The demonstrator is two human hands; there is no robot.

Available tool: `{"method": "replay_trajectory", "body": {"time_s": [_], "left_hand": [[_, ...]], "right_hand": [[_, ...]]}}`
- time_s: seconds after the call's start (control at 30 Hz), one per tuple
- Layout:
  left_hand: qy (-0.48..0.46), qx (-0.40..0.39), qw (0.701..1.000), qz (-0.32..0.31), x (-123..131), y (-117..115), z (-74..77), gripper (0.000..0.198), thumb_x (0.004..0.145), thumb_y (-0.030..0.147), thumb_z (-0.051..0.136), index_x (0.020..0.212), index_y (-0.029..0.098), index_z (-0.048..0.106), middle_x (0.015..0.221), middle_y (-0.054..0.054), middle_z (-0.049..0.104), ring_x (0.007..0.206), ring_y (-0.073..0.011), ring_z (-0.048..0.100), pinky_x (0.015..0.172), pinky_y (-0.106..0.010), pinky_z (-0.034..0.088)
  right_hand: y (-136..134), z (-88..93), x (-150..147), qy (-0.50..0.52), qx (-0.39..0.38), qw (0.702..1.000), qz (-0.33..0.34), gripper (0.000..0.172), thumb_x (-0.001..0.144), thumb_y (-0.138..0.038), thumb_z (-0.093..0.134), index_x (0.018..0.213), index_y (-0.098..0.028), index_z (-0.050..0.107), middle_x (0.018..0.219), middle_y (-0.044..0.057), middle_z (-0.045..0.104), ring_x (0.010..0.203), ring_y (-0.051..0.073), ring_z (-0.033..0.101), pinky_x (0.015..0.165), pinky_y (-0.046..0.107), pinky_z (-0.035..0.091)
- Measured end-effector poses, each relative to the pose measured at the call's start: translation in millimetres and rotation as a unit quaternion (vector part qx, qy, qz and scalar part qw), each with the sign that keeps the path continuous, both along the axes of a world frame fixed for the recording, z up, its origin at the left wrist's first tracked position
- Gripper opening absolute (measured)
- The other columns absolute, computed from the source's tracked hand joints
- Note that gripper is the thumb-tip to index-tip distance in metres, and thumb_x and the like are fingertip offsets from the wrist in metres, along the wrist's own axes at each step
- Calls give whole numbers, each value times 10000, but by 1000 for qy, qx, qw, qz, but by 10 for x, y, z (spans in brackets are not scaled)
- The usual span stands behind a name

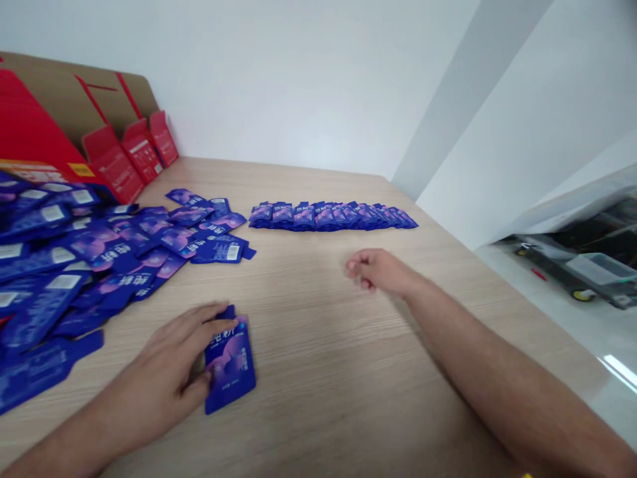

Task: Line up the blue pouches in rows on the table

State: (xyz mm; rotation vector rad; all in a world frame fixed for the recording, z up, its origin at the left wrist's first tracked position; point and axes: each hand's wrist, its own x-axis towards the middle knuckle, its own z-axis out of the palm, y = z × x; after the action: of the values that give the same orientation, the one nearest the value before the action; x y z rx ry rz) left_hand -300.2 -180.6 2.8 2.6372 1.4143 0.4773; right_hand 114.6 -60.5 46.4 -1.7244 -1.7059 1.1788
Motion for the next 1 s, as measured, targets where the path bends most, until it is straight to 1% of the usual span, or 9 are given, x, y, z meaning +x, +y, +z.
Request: {"method": "replay_trajectory", "body": {"time_s": [0.1,0.17,0.3,0.47,0.6,0.7,0.8,0.9,1.0], "left_hand": [[-2,-18,1000,-18,-15,41,42,553,884,383,596,1432,326,546,1560,-63,524,1419,-320,511,1152,-514,464],[-4,-32,999,-18,20,59,65,553,888,443,621,1422,315,555,1544,-72,538,1413,-328,513,1151,-526,459],[-10,-53,999,1,134,39,116,575,888,465,650,1432,307,547,1524,-78,551,1426,-331,492,1176,-538,419],[-12,-62,998,11,202,-2,144,617,875,441,682,1452,294,522,1521,-88,542,1429,-314,477,1188,-523,393],[-18,-55,998,14,217,-14,147,626,859,434,706,1427,242,529,1496,-101,562,1410,-303,491,1194,-511,387],[-22,-51,998,16,227,-24,154,620,865,435,700,1416,209,529,1475,-115,580,1402,-303,499,1207,-504,379],[-35,-56,997,26,208,-31,148,686,856,445,703,1452,179,489,1471,-142,581,1387,-310,517,1200,-495,398],[-42,-58,997,37,158,-21,108,704,860,424,685,1475,162,463,1464,-157,586,1364,-315,545,1176,-492,432],[-32,-42,998,41,109,6,35,670,866,422,657,1461,164,488,1439,-160,608,1349,-329,562,1159,-513,447]], "right_hand": [[-583,-46,-522,13,-99,988,114,168,927,-235,635,1054,-158,716,828,26,715,574,99,616,456,187,494],[-857,-45,-794,16,-127,980,150,304,926,-253,655,1210,-157,701,867,31,723,600,108,641,471,192,511],[-1127,-45,-1140,65,-173,970,156,482,953,-259,619,1420,-145,593,863,34,718,590,111,651,471,194,515],[-1242,-61,-1354,149,-202,961,120,323,981,-179,519,1269,-176,665,748,-17,646,566,99,621,478,191,521],[-1312,-8,-1480,103,-223,962,115,181,995,-169,498,1018,-179,677,577,-47,583,495,100,581,471,186,498],[-1353,17,-1570,-9,-171,975,142,121,978,-201,556,877,-192,622,542,-40,600,482,126,611,443,198,482],[-1364,-5,-1584,-55,-127,983,124,132,964,-208,560,841,-208,606,555,-34,624,494,144,642,428,207,475],[-1309,-45,-1406,-33,-87,993,68,110,943,-180,554,854,-214,608,574,-43,633,513,140,654,435,200,477],[-1162,-38,-981,-12,-41,999,-10,111,934,-172,541,849,-211,601,521,-58,603,454,121,607,434,187,454]]}}
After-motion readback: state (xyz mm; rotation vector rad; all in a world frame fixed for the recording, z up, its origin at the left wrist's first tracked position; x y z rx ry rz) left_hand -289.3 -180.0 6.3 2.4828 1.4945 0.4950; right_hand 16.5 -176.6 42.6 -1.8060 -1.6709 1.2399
